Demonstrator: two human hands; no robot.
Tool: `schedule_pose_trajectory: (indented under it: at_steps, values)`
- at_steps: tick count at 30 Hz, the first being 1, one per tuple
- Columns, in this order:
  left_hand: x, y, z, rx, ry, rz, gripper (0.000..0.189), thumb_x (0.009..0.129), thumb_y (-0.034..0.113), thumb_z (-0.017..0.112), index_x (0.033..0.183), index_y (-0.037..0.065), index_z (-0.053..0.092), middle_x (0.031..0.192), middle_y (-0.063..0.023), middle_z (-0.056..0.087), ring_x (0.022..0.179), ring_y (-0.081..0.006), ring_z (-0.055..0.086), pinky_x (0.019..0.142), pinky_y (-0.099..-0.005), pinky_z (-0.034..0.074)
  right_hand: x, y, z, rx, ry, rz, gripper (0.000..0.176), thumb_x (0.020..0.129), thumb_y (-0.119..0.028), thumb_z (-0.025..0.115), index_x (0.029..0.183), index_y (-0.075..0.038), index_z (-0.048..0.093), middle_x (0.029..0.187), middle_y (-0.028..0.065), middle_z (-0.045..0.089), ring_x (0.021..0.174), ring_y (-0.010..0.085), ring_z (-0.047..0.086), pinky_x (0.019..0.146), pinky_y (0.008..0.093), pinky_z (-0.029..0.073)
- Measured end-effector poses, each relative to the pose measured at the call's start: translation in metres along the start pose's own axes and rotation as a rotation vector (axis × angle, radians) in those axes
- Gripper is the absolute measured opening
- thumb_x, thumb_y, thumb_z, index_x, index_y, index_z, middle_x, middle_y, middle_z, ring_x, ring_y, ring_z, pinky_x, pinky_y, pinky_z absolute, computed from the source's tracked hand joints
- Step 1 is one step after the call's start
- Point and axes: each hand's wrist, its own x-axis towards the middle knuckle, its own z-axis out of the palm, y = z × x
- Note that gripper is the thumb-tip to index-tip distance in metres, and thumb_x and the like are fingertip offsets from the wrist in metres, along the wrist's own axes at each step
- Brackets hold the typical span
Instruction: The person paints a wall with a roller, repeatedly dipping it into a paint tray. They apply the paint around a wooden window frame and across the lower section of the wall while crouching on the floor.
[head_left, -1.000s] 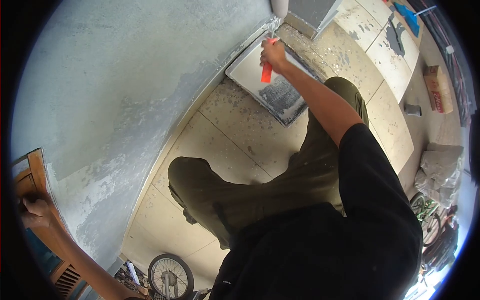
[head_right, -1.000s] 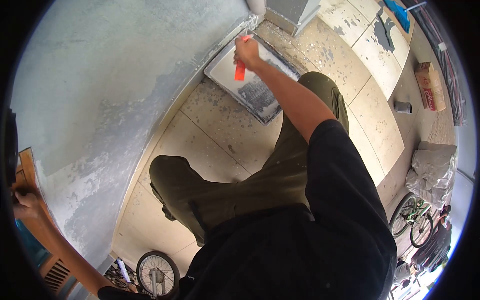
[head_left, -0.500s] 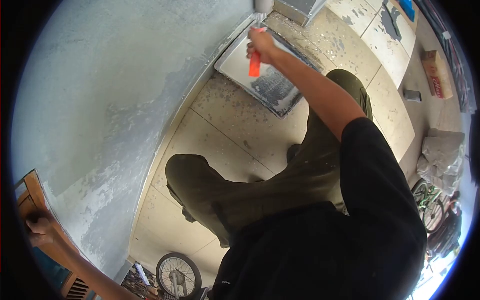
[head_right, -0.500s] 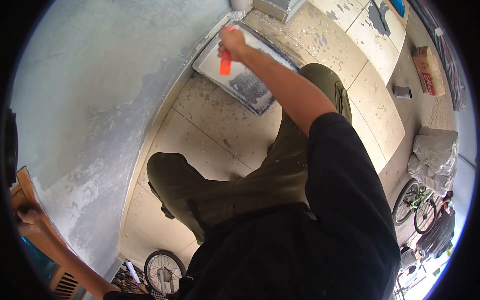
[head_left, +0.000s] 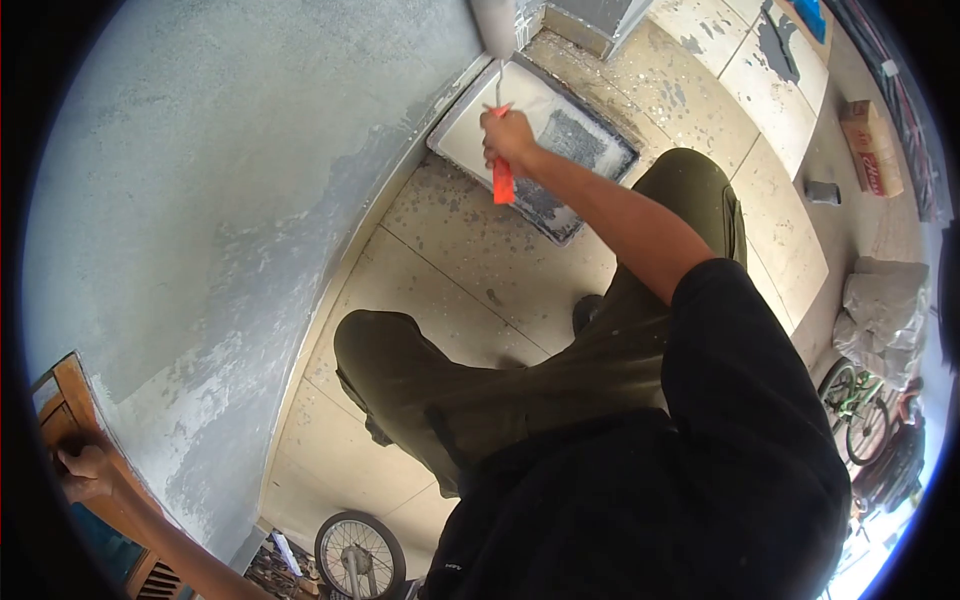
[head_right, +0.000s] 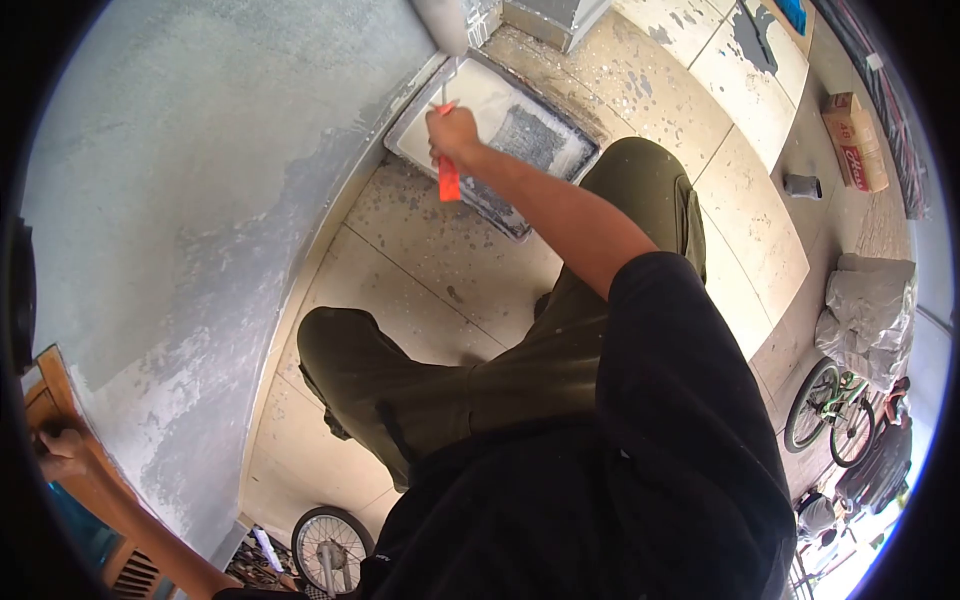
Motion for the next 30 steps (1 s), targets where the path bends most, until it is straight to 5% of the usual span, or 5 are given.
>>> schedule_pose_trajectory:
  at_steps: [7, 11, 16, 26, 30]
  values:
    - [0.001, 0.004, -0.002, -0.011, -0.001, 0.001, 0.042, 0.104, 0.044, 0.044, 0.093, 0.003, 0.048, 0.089, -0.0081, 0.041, 0.080, -0.0256, 0.043, 0.078, -0.0434, 0.034, 0.071, -0.065, -0.056, 0.144, -0.025, -0.045, 0.013, 0.092, -0.020, 0.054, 0.088, -0.010, 0.047, 0.061, -0.0011, 0.034, 0.046, 0.0122, 0.038, 0.045, 0.0356, 0.041]
    - [0.001, 0.003, -0.002, -0.001, 0.004, 0.000, 0.042, 0.104, 0.044, 0.044, 0.094, 0.003, 0.048, 0.090, -0.0078, 0.040, 0.081, -0.0254, 0.042, 0.078, -0.0434, 0.034, 0.031, -0.015, -0.015, 0.085, -0.041, -0.014, 0.020, 0.091, -0.023, 0.057, 0.092, -0.004, 0.052, 0.066, 0.0080, 0.050, 0.047, 0.0188, 0.049, 0.047, 0.0412, 0.049]
    - [0.004, 0.002, -0.003, 0.004, 0.007, -0.001, 0.043, 0.104, 0.045, 0.044, 0.094, 0.003, 0.047, 0.090, -0.0076, 0.040, 0.081, -0.0252, 0.042, 0.079, -0.0434, 0.033, -0.029, 0.036, 0.023, -0.040, -0.074, 0.050, 0.020, 0.091, -0.019, 0.056, 0.082, -0.002, 0.050, 0.062, 0.0088, 0.050, 0.044, 0.0197, 0.050, 0.040, 0.0400, 0.046]
    - [0.005, 0.012, 0.004, -0.027, -0.002, 0.007, 0.043, 0.105, 0.046, 0.043, 0.094, 0.004, 0.046, 0.091, -0.0070, 0.039, 0.082, -0.0249, 0.041, 0.079, -0.0434, 0.032, 0.066, -0.055, -0.033, 0.201, -0.013, 0.000, 0.012, 0.089, -0.012, 0.053, 0.098, -0.007, 0.047, 0.068, 0.0012, 0.035, 0.049, 0.0137, 0.040, 0.049, 0.0367, 0.043]
    - [0.009, 0.014, -0.003, -0.013, 0.020, 0.017, 0.043, 0.105, 0.046, 0.043, 0.095, 0.004, 0.046, 0.091, -0.0068, 0.038, 0.083, -0.0247, 0.041, 0.080, -0.0435, 0.032, 0.070, -0.037, -0.024, 0.122, 0.076, -0.049, 0.015, 0.090, -0.018, 0.056, 0.089, -0.004, 0.049, 0.065, 0.0054, 0.045, 0.047, 0.0164, 0.047, 0.045, 0.0390, 0.046]
